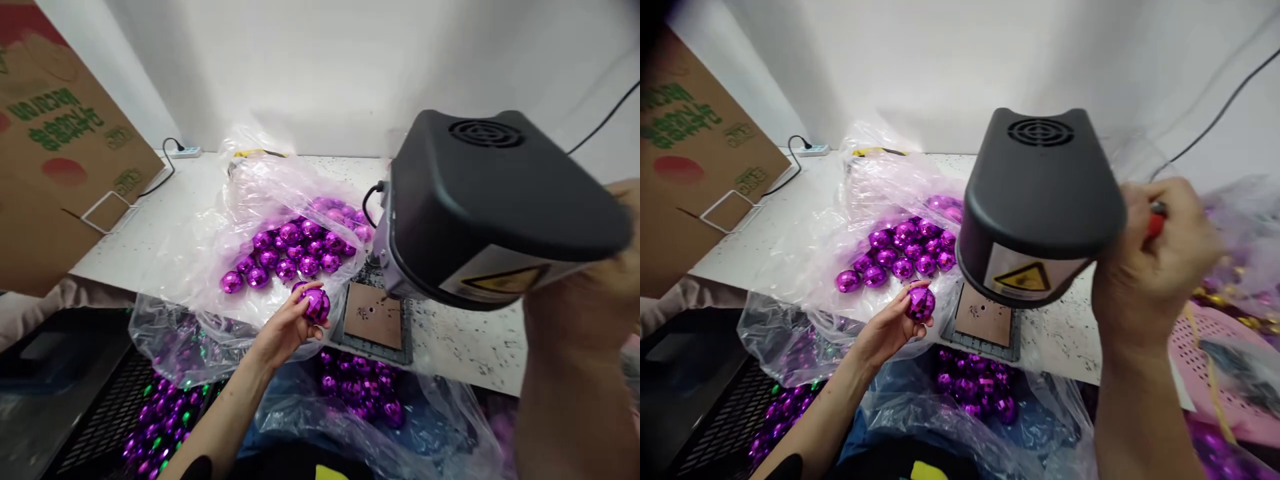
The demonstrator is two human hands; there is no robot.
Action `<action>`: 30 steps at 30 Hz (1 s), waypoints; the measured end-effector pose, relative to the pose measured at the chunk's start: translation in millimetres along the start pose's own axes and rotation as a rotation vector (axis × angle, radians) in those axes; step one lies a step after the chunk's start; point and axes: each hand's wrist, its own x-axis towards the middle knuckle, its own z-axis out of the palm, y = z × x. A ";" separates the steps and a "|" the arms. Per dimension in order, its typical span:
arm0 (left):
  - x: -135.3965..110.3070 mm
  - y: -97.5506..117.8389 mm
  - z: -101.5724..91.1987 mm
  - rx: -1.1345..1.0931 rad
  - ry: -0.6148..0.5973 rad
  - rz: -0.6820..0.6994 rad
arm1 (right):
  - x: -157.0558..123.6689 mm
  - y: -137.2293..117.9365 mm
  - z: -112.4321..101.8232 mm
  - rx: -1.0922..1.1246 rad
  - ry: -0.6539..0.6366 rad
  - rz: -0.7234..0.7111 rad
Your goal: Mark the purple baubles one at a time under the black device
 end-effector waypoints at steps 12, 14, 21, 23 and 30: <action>43.5 -26.6 30.3 0.609 0.014 0.221 | 4.5 -12.6 -2.8 0.048 -0.050 -0.039; 48.2 -32.2 31.7 0.742 -0.001 0.277 | 4.9 -12.0 -2.6 0.052 -0.053 -0.054; 59.8 -45.8 40.3 1.152 0.015 0.481 | 5.1 -13.2 -3.9 0.028 -0.083 -0.049; 62.9 -49.5 44.0 1.245 0.007 0.534 | 4.4 -13.2 -3.3 0.035 -0.082 -0.050; 76.6 -66.0 56.9 1.435 0.075 0.554 | 2.8 -14.8 -2.7 0.061 -0.086 -0.079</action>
